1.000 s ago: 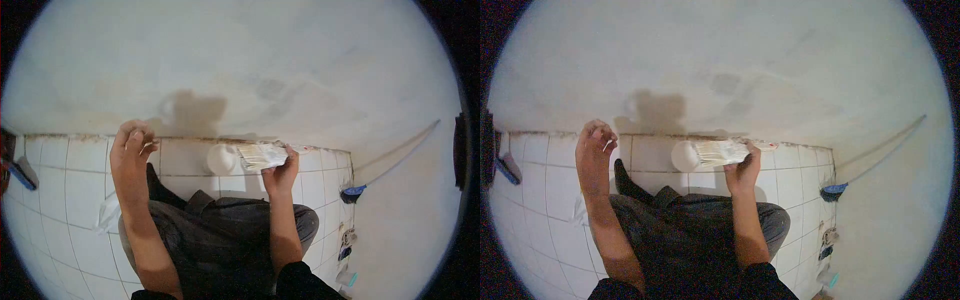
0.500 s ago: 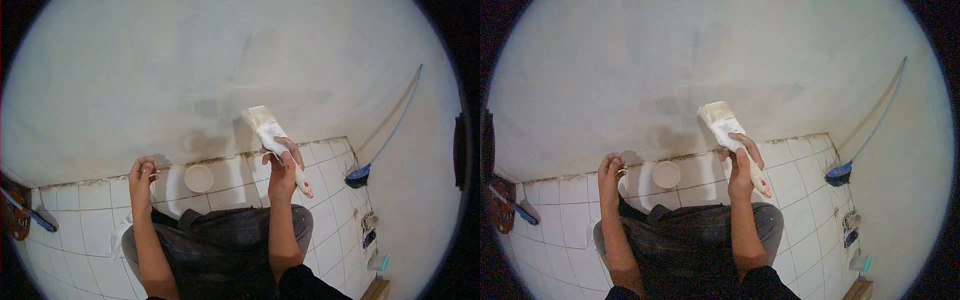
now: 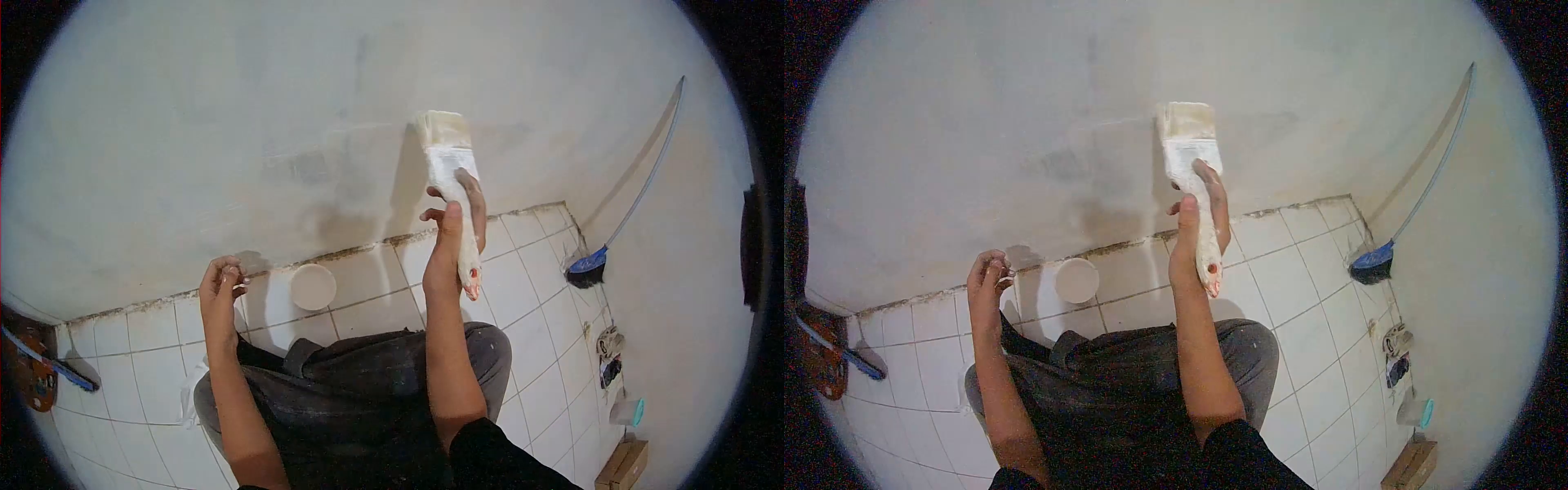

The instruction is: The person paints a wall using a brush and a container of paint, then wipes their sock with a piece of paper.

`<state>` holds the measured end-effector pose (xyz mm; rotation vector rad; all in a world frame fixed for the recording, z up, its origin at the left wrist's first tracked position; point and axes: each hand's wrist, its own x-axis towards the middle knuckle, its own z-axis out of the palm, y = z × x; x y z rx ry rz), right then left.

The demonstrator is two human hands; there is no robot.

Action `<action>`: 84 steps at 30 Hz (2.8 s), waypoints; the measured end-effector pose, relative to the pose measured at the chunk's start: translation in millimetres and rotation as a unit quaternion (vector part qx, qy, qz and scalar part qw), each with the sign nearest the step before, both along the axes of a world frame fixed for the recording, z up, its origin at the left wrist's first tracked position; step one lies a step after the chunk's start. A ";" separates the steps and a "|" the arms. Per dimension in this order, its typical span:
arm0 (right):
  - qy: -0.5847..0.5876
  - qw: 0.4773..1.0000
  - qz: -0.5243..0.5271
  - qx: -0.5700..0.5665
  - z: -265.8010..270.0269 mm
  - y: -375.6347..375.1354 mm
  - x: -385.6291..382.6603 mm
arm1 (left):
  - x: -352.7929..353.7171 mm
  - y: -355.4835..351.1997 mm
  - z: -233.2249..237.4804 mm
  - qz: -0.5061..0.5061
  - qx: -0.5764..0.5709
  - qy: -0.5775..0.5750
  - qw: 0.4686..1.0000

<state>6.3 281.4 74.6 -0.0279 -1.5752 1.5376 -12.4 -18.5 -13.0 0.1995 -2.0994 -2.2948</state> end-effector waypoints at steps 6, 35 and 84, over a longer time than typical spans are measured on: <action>-0.013 0.999 -0.013 0.035 -4.1 6.3 4.5 | -2.3 3.7 -2.8 -0.012 -0.026 -0.003 1.000; 0.020 0.997 0.034 0.059 -17.6 31.8 -15.9 | -0.2 11.9 4.0 -0.013 -0.094 0.008 0.995; -0.062 0.996 0.017 0.066 57.2 39.1 10.3 | 6.1 15.1 1.9 -0.024 -0.113 0.014 0.993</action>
